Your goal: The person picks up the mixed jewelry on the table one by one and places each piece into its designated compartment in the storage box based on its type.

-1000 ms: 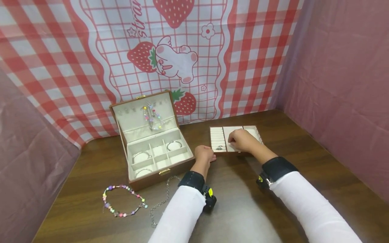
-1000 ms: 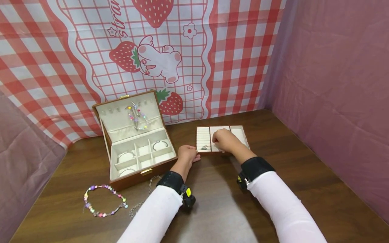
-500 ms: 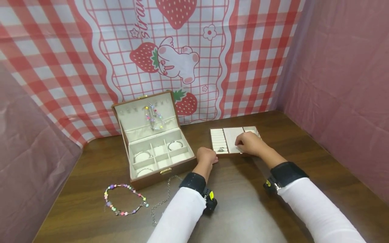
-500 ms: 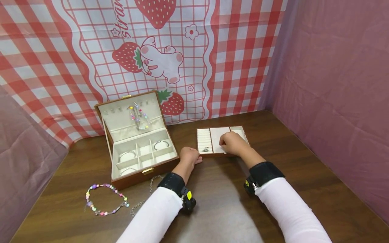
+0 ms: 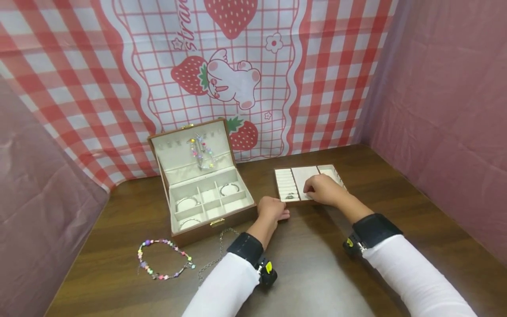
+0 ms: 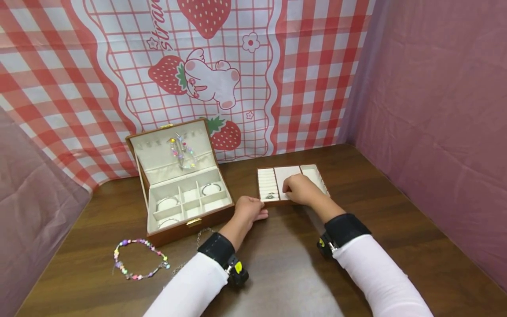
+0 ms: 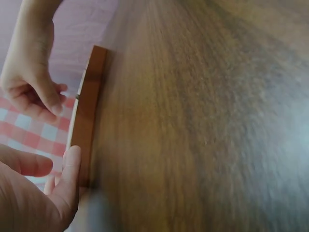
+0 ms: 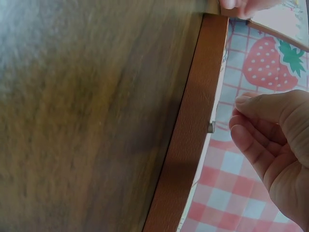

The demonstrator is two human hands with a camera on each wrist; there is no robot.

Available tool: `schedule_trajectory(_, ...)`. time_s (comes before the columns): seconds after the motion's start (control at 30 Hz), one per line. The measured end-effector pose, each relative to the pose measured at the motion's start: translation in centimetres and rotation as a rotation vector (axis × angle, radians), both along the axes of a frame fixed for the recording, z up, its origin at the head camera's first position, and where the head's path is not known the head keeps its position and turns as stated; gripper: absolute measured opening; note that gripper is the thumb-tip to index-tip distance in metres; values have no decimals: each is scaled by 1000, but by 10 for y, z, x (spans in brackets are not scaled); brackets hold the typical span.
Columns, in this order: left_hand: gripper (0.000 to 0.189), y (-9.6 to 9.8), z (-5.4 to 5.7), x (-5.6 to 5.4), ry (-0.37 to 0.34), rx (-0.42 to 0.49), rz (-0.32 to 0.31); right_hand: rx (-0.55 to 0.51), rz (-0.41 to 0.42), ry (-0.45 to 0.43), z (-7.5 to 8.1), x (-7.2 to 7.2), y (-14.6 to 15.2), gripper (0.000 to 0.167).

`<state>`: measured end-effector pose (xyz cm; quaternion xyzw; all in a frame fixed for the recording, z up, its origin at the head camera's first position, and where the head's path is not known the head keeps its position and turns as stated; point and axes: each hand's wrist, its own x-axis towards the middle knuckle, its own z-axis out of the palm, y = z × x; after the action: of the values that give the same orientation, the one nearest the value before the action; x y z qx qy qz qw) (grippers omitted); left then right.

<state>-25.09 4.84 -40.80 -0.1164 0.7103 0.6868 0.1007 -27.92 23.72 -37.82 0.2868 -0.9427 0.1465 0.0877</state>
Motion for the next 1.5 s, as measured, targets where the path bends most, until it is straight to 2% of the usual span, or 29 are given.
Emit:
schedule_trajectory(0.1, 5, -6, 5, 7, 63, -33, -77, 1, 16, 8, -1, 3, -3, 4)
schedule_trajectory(0.33, 2, -28, 17, 23, 245, -282, -299, -22, 87, 43, -4, 15, -11, 10)
schedule_trajectory(0.47, 5, -41, 23, 30, 292, -319, -360, -43, 123, 50, -3, 24, -19, 11)
schedule_trajectory(0.63, 6, -57, 26, 39, 336, -323, -393, -61, 167, 79, -4, 34, -30, 10)
schedule_trajectory(0.77, 5, -71, 30, 46, 370, -337, -402, -74, 201, 87, -6, 41, -41, 9)
schedule_trajectory(1.03, 4, -105, 35, 58, 413, -290, -358, -94, 285, 108, -4, 51, -66, 11)
schedule_trajectory(1.27, 7, -135, 35, 65, 403, -210, -288, -72, 375, 89, -3, 55, -93, 10)
schedule_trajectory(1.5, 5, -171, 36, 72, 372, -254, -208, -16, 468, 53, 0, 61, -128, 8)
